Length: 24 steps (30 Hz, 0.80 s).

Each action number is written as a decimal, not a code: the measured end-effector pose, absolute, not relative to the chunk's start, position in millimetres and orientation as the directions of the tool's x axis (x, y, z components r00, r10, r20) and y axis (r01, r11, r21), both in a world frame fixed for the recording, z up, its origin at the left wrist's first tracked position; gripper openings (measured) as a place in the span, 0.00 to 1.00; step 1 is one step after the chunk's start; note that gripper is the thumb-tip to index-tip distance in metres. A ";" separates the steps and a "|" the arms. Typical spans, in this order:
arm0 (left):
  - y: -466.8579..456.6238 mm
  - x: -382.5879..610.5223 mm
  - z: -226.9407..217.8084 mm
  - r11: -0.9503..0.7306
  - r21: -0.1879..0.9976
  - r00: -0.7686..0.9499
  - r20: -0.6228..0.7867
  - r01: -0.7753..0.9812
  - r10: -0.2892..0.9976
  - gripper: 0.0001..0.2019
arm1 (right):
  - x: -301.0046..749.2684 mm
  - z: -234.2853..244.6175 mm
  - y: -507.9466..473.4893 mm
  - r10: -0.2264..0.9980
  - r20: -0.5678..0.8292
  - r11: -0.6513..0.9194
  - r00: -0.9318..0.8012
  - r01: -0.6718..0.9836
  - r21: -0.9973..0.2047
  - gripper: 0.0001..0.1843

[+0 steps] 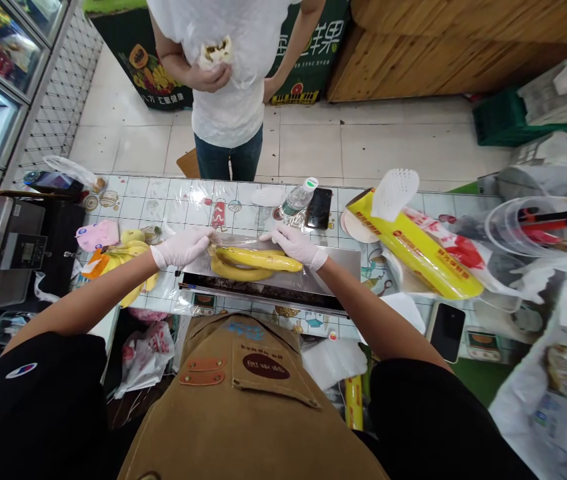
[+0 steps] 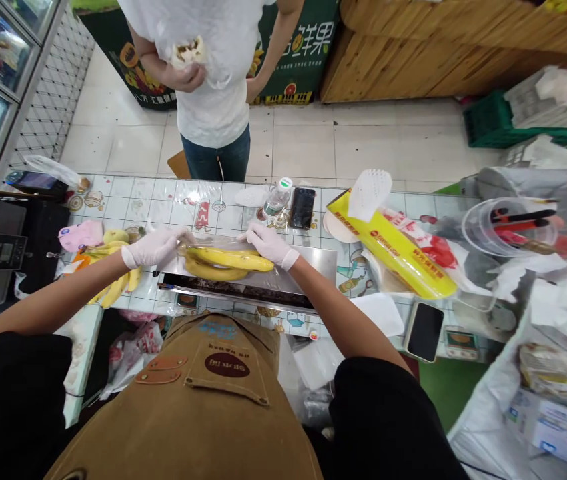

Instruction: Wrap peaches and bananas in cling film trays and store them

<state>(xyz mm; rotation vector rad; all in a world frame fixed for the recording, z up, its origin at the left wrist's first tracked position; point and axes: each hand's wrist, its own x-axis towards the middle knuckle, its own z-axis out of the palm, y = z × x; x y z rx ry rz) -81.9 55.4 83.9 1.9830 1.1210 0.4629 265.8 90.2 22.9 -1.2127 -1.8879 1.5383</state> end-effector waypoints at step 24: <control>52.7 -87.7 62.3 -0.390 0.490 0.553 -0.246 0.780 0.796 0.25 | 296.8 -1.1 25.5 0.728 -0.204 -0.339 -0.654 -0.086 -0.937 0.51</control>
